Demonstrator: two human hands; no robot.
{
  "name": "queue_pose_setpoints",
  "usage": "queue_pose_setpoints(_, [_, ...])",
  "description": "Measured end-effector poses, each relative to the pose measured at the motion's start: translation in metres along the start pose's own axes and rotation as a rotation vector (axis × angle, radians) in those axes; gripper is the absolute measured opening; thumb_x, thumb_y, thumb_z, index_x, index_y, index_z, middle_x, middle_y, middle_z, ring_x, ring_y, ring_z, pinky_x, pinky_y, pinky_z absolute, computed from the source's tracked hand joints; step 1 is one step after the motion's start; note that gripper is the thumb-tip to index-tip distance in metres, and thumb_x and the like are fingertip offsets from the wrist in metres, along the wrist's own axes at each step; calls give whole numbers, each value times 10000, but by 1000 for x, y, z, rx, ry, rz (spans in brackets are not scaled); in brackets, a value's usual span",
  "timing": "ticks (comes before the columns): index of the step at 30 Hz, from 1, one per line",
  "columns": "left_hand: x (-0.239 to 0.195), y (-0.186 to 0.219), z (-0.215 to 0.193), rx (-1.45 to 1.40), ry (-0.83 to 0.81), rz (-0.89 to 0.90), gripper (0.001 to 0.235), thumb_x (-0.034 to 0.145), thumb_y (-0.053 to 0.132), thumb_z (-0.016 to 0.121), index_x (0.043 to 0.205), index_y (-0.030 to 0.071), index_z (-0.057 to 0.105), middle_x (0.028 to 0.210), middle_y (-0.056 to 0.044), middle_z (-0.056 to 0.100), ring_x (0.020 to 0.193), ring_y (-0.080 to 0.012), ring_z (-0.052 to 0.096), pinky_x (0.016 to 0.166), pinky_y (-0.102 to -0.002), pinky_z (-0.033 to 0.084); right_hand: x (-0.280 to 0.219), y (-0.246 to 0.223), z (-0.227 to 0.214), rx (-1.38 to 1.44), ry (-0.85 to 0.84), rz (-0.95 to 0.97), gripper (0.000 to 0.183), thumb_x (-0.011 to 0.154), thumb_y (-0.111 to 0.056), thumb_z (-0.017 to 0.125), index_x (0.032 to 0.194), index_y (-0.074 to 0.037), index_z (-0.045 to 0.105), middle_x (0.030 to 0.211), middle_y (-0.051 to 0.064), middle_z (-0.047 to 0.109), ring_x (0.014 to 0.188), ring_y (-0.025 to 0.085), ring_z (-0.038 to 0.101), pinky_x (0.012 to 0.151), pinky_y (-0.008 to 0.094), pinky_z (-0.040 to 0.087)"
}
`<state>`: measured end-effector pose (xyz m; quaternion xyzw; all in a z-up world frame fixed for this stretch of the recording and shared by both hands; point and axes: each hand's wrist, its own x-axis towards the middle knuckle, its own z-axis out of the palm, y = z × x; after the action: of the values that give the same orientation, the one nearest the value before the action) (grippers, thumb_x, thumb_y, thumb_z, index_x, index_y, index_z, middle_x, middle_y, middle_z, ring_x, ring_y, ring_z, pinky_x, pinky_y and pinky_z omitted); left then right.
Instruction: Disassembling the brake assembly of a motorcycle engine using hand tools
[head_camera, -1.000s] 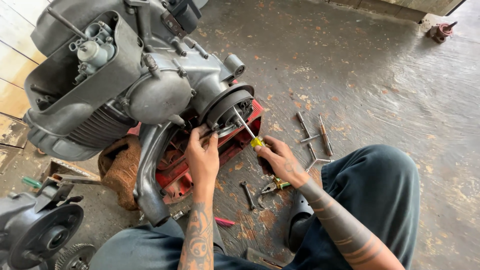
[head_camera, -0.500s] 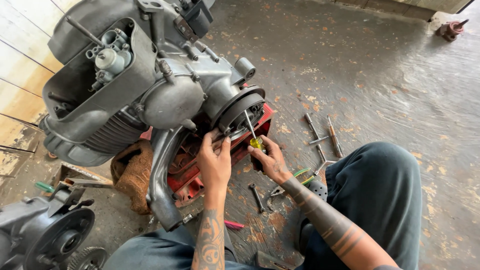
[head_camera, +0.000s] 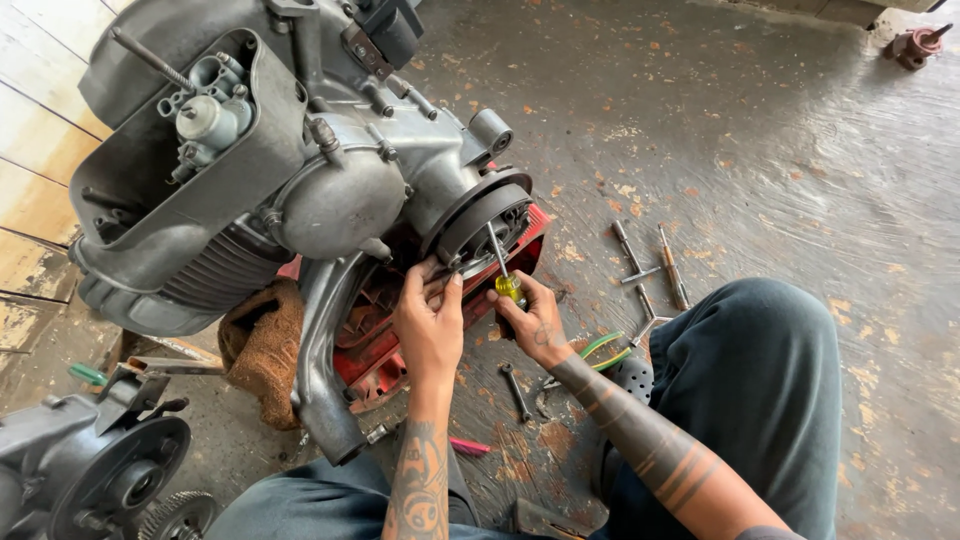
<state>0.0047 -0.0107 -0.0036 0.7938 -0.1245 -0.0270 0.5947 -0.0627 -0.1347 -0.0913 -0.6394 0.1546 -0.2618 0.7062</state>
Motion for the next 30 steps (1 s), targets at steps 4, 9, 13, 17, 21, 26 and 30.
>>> queue_pose_setpoints(4, [-1,-4,-1,20,-9,27,287,892,152,718,1152,34,694,1057,-186,743,972,-333,753,752,-369,656,-1,1,5,-41,46,-22,172,910,-126,725,774,-57,646,471,92,602,379,158,595,371,260,470])
queue_pose_setpoints(9, [-2,-4,-3,93,-8,110,306,889,147,725,1179,56,693,1094,-171,721,998,-321,744,766,-368,651,-3,3,7,-63,86,-54,173,885,-114,743,749,-59,653,459,85,603,368,149,593,361,255,468])
queue_pose_setpoints(13, [-7,9,-4,145,2,134,365,892,135,712,1239,34,666,1138,-199,686,1031,-374,717,795,-392,648,-5,-8,12,-61,99,-73,177,884,-114,746,745,-60,651,451,79,595,361,141,586,355,247,461])
queue_pose_setpoints(17, [-8,10,0,179,14,129,419,884,130,716,1271,-6,630,1171,-237,646,1053,-426,688,801,-427,645,-6,-10,13,-78,128,-100,161,874,-116,730,743,-67,650,443,69,588,374,130,585,376,244,461])
queue_pose_setpoints(21, [-4,0,1,159,34,142,375,878,112,743,1226,4,652,1127,-196,667,1029,-377,713,787,-376,649,-6,-11,14,-81,136,-127,146,870,-114,724,751,-70,653,442,71,581,372,132,582,380,242,454])
queue_pose_setpoints(26, [-4,3,2,164,55,159,324,870,153,781,1148,30,667,1068,-156,684,992,-350,729,752,-382,648,-5,-3,13,-110,144,-160,151,876,-122,724,752,-79,649,433,66,581,374,132,583,388,237,448])
queue_pose_setpoints(30, [-3,2,5,163,92,193,300,855,165,807,1093,37,678,1033,-142,698,957,-343,742,742,-412,639,-3,0,12,-123,147,-203,144,888,-139,703,764,-81,660,432,73,584,376,152,594,397,247,458])
